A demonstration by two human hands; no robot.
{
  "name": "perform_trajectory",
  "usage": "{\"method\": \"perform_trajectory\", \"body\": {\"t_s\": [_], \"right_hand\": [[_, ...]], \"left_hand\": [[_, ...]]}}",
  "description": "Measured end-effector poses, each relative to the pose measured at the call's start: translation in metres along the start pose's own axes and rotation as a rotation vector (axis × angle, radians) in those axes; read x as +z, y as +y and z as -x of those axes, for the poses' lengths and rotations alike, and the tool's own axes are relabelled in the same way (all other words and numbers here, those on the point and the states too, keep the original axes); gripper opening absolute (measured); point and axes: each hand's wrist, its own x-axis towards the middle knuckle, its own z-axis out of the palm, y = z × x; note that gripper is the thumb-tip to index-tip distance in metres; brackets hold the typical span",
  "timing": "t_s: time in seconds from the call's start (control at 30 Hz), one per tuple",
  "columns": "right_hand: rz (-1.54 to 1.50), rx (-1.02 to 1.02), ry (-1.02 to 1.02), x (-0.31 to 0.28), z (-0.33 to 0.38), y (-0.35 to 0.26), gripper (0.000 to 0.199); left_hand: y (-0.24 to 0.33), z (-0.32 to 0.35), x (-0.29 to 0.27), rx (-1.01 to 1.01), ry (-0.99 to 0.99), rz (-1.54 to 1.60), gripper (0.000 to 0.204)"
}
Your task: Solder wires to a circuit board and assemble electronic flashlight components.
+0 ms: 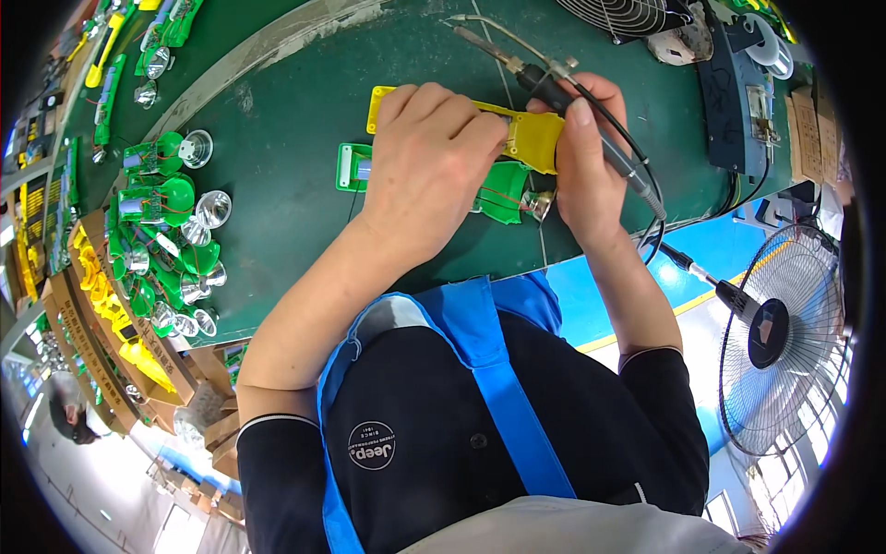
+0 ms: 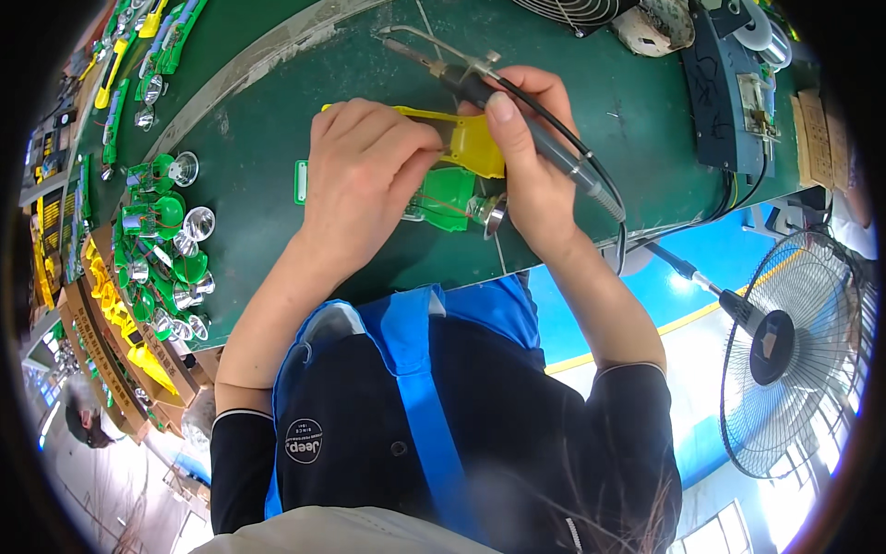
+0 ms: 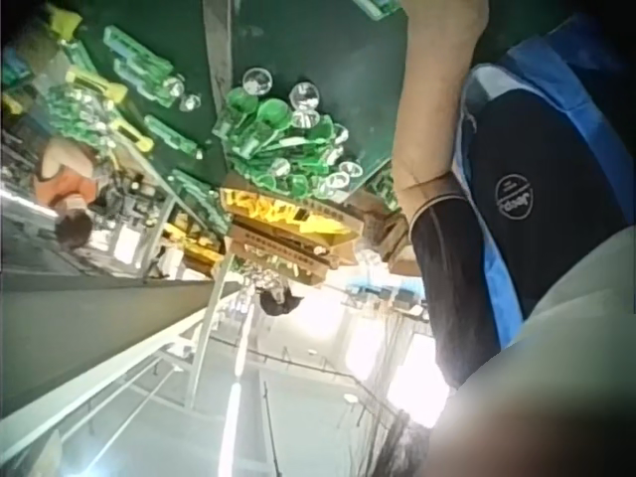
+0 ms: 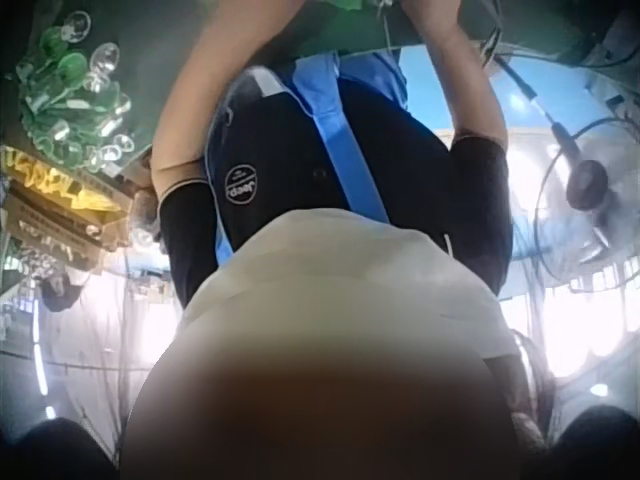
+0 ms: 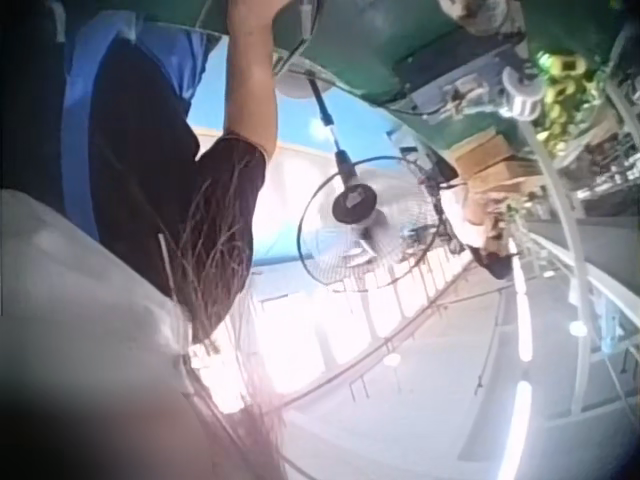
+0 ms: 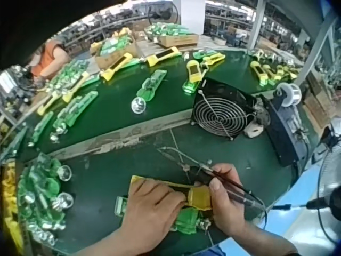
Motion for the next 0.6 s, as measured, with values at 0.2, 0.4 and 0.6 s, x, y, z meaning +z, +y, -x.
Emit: {"method": "perform_trajectory", "body": {"t_s": [0.2,0.4,0.6], "right_hand": [[-0.161,0.105,-0.055,-0.058,-0.009,-0.015,0.023],[0.038,0.322,-0.200,-0.088,-0.028,-0.037,0.021],[0.254,0.358,-0.263,-0.074,-0.034,-0.041,0.021]], "left_hand": [[-0.002,-0.006,-0.007,-0.115,-0.236,-0.004,0.008],[-0.004,-0.027,-0.015,-0.104,-0.488,0.021,0.011],[-0.005,-0.032,-0.017,-0.146,-0.532,0.031,0.014]]}}
